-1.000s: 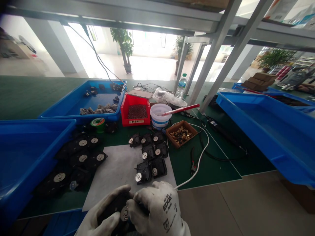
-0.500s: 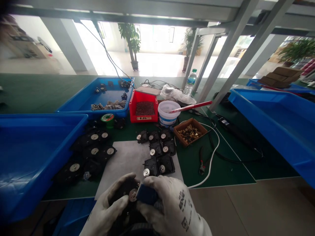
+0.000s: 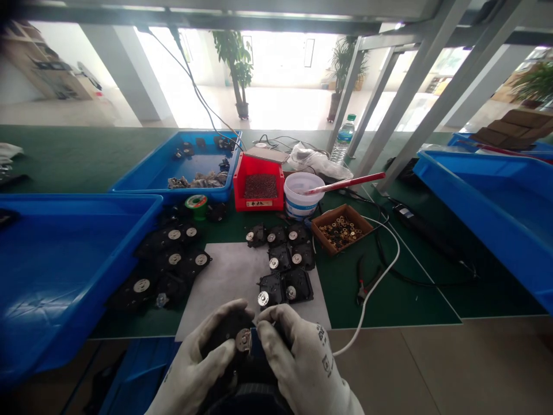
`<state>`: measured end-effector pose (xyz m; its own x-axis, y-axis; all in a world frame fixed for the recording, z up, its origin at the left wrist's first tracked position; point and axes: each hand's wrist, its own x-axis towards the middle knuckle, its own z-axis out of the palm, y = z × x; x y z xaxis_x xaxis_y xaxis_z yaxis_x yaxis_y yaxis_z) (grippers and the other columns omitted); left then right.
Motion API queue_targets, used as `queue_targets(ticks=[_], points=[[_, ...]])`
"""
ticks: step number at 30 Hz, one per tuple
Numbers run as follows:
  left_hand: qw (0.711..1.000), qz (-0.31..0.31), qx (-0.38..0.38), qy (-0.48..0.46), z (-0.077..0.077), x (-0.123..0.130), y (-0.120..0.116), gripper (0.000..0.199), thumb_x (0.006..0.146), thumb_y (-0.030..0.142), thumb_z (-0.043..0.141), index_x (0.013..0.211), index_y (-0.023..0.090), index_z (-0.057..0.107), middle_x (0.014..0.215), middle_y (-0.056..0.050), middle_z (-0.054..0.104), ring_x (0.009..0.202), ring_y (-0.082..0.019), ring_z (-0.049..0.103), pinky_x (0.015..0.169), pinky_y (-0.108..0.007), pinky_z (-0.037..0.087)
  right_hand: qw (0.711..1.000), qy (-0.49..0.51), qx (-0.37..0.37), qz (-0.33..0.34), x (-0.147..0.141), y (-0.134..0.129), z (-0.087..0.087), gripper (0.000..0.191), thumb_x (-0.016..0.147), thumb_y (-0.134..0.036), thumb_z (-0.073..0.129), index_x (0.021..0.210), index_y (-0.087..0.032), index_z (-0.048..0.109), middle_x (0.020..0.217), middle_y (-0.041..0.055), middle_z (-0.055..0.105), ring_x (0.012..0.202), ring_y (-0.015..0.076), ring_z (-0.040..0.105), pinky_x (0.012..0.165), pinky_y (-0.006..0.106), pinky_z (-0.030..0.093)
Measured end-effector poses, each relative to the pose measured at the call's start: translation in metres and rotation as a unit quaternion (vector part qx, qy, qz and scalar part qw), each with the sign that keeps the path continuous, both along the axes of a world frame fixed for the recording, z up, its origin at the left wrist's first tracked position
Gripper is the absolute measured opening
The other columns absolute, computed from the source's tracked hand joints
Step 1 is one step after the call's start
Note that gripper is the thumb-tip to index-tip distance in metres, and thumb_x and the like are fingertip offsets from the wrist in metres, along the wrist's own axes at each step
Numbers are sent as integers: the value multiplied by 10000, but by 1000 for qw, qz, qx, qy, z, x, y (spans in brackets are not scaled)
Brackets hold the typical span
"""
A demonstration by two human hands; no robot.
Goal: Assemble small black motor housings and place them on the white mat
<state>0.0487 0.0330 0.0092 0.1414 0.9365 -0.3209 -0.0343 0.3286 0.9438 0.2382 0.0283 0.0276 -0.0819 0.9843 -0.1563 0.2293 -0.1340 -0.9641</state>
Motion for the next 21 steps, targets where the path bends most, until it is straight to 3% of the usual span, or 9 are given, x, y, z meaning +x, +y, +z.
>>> queue_targets(ticks=[10,15,21], points=[[1000,-3,-11,-1,3,0,-1,535,826,415,760,1313,200,704,1281,-120,771,1266,-364,683,1116,-436,534,999,-33,10,-5,-1,-2,5,255,1024,-429,561,962,-230,708,825,8,766,768,165,746,700,202,560],[1000,3,-15,-1,5,0,-1,533,824,409,758,1309,194,706,1288,-128,768,1221,-362,707,1082,-426,559,1000,-25,3,18,3,-3,-2,256,1036,-433,548,997,-232,701,910,34,793,854,186,776,759,220,587],[1000,3,-14,0,7,1,-1,538,807,406,772,1299,197,714,1265,-112,779,1251,-358,692,1093,-411,552,1000,-10,2,-9,-2,-4,-1,271,1016,-460,577,959,-226,702,854,27,785,802,183,767,724,221,584]])
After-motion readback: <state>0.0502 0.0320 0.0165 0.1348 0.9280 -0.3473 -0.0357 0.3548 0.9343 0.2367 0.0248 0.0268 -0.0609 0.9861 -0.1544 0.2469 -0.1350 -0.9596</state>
